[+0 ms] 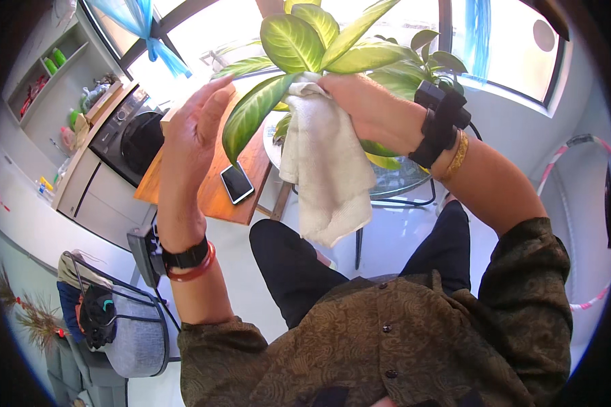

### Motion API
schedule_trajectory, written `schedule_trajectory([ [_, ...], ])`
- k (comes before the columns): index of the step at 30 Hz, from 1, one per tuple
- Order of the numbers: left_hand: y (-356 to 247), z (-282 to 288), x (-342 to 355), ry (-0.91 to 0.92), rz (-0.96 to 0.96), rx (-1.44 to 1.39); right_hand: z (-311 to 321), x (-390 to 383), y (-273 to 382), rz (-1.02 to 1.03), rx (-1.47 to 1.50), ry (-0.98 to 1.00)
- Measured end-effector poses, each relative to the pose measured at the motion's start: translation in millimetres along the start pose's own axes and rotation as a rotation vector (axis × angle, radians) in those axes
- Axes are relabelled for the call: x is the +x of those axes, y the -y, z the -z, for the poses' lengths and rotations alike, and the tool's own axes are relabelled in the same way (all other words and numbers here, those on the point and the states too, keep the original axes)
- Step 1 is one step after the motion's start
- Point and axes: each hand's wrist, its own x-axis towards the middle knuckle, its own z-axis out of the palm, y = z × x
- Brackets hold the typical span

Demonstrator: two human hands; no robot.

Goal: Cleaning the leaves of a potted plant with a white cloth.

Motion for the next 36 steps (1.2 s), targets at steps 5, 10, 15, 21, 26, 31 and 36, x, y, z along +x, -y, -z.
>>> schedule_trajectory([
  [5,11.9,-5.4,27.7,0.375,0.026,-0.225,-5.3,1.6,1.9,0.092,-0.066,0.041],
  [10,12.7,-11.8,44.3,0.472,-0.023,-0.119,-2.2,1.4,2.6,0.075,-0.037,0.025],
  [15,9.5,-16.8,43.7,0.492,0.115,-0.306,-10.8,-3.8,3.1,0.078,-0.064,-0.028],
  [21,18.9,-12.3,45.7,0.534,0.058,-0.297,-17.6,-7.7,2.9,0.062,-0.091,-0.036],
  [26,20.6,-9.5,38.9,0.478,0.167,-0.256,-21.7,-8.0,0.8,0.023,-0.079,0.045],
  [31,22.5,-8.7,38.0,0.481,0.165,-0.261,-24.5,2.3,-17.0,0.455,-0.333,0.158],
  [36,4.0,-12.1,31.6,0.471,0.181,-0.348,-50.6,-13.1,-15.5,0.036,-0.047,0.102],
])
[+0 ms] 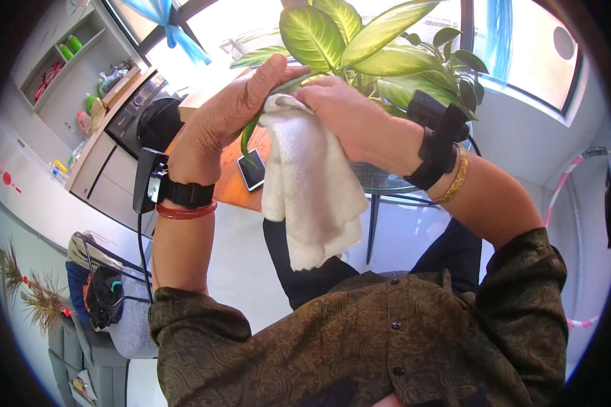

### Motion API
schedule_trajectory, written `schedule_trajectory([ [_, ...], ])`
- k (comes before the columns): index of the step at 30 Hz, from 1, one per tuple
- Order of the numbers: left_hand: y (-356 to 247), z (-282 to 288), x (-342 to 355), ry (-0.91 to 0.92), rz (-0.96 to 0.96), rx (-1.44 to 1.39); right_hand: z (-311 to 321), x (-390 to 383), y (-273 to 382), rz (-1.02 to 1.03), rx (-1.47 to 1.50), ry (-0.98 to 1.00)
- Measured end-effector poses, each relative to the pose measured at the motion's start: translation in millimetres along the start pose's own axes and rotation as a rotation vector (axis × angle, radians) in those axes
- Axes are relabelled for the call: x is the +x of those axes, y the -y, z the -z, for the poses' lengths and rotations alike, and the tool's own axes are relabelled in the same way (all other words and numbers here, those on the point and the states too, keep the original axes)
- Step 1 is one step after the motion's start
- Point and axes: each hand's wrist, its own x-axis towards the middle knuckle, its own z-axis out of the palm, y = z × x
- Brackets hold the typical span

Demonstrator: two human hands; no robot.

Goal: Cleaning the leaves of a potted plant with a white cloth.

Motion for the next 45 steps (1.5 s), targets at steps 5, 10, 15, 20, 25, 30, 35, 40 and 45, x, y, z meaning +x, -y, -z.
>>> schedule_trajectory([
  [5,-8.5,0.0,-2.2,0.051,0.058,-0.007,-3.7,-1.6,-8.0,-0.015,-0.038,0.049],
  [10,12.4,4.7,4.8,0.102,0.040,-0.070,-9.8,-11.9,-9.0,0.224,-0.737,0.244],
  [15,29.4,8.0,3.2,0.175,-0.073,-0.016,11.4,-4.4,-31.3,1.115,-1.062,0.497],
  [20,13.8,-0.1,-5.2,0.057,-0.149,0.306,3.9,-34.3,-17.8,0.250,-0.755,0.693],
  [25,-21.2,-6.2,0.8,-0.231,-0.356,0.595,20.7,-64.5,-0.9,0.310,-0.771,0.360],
  [30,-52.1,-14.7,19.5,-0.061,-0.272,0.560,44.9,-86.0,39.3,0.300,-0.796,0.141],
  [35,-57.4,-61.5,35.4,-0.345,-0.490,0.687,65.2,-100.4,55.4,0.252,-0.847,0.056],
  [40,-65.9,-99.1,10.9,-0.475,-0.357,0.369,105.6,-116.5,51.8,0.299,-0.750,-0.112],
  [45,-20.9,-108.4,19.4,-0.081,0.075,-0.582,134.0,-123.8,71.9,0.146,-0.657,-0.125],
])
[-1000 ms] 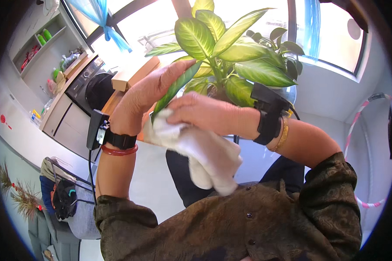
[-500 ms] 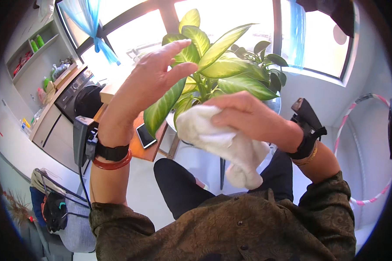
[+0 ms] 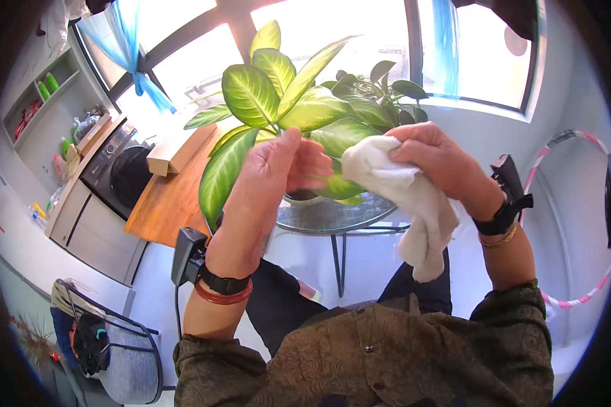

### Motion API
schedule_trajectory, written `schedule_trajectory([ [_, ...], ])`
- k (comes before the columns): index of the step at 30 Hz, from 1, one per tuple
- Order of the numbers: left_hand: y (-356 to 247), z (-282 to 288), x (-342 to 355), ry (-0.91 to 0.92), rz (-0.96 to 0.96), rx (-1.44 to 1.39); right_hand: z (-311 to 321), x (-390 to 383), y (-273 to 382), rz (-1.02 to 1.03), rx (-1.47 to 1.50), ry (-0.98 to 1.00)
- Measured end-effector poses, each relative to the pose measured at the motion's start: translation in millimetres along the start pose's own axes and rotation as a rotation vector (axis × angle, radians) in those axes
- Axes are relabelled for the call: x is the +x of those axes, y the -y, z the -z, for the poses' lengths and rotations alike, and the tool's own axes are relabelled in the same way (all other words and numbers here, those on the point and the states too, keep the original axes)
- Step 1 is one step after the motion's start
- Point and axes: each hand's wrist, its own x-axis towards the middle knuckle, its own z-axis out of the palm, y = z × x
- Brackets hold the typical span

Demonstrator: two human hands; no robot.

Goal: Cleaning the leaves of a potted plant with a white cloth.

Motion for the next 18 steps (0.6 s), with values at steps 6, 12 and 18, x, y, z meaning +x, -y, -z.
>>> schedule_trajectory([
  [6,34.8,-23.7,24.8,-0.036,0.103,-0.876,47.2,8.2,17.2,0.137,-0.284,-0.250],
  [12,26.5,-42.5,43.0,-0.024,-0.126,-1.132,73.9,60.6,30.6,0.281,-0.462,-0.119],
  [18,37.9,-45.3,49.8,-0.162,-0.119,-1.157,18.9,88.6,56.9,0.021,-0.421,-0.029],
])
